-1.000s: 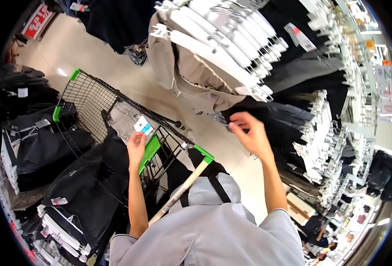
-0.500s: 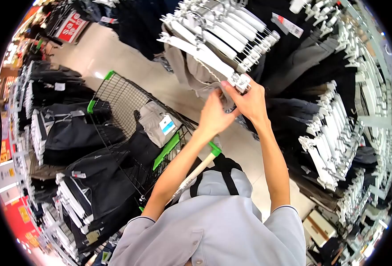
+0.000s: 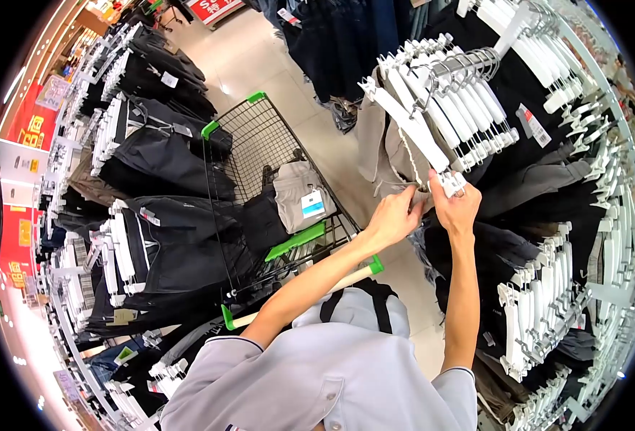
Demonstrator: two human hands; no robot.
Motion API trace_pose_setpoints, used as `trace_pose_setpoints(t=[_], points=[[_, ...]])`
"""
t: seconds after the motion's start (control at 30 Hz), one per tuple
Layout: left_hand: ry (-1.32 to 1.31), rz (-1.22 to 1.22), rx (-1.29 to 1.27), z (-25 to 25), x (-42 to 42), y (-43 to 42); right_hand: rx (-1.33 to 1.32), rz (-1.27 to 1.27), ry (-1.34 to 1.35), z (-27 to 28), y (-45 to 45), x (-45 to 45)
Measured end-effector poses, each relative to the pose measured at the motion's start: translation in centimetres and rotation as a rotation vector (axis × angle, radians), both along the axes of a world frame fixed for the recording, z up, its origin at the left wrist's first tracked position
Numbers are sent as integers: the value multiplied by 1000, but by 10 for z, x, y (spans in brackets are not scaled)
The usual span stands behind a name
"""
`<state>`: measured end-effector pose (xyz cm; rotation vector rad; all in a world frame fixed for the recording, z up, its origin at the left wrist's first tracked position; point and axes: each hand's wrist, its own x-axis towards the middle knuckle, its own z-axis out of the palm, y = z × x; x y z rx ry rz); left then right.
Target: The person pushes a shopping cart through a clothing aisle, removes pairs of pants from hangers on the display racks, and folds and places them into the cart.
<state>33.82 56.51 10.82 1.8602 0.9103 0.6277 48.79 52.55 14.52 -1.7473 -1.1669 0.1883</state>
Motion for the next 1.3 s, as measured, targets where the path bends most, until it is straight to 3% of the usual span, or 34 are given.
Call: trace_pose_setpoints(t=[0.2, 0.37, 0.4, 0.47, 0.53, 0.57, 0.6, 0.67, 0.7, 0.77, 0.8, 0.87, 0.93, 1.13, 1.3], points=[[-4, 158, -54, -21, -22, -5, -27, -9, -26, 2, -4, 5], [-8, 247, -206, -26, -54, -4, -284, -25, 50, 23, -17, 18], [-19, 280, -203, -28, -59, -5, -729, 37, -180, 39, -24, 29], [-87, 346, -190, -37, -66, -8, -1321, 331, -155, 76, -34, 27], [-39, 318, -180, -37, -76, -6, -1276, 496, -121, 109, -33, 7], [-44, 325, -190, -35, -78, -7, -1110, 531, -19, 125, -21, -8], [-48, 321, -204, -38, -80, -9, -897, 593, -105, 140, -5, -22], [-64, 271, -255, -44, -82, -7, -460, 524, -450, 147, 37, -38], [-54, 281, -284, -39, -83, -7, -585, 449, -358, 175, 70, -60], [-51, 276, -320, -36, -83, -7, -214, 343, -544, 135, 142, -49], [-39, 282, -350, -35, -84, -7, -222, 280, -766, 116, 180, -41], [-3, 246, -354, -30, -87, -6, -463, 164, -900, 94, 229, -44], [-156, 334, -297, -36, -86, -12, -706, 208, -996, 81, 260, -42], [-155, 248, -480, -33, -105, -12, -927, 97, -933, 81, 286, -33], [-188, 258, -535, -34, -112, -8, -1098, 222, -1063, 99, 285, -37]])
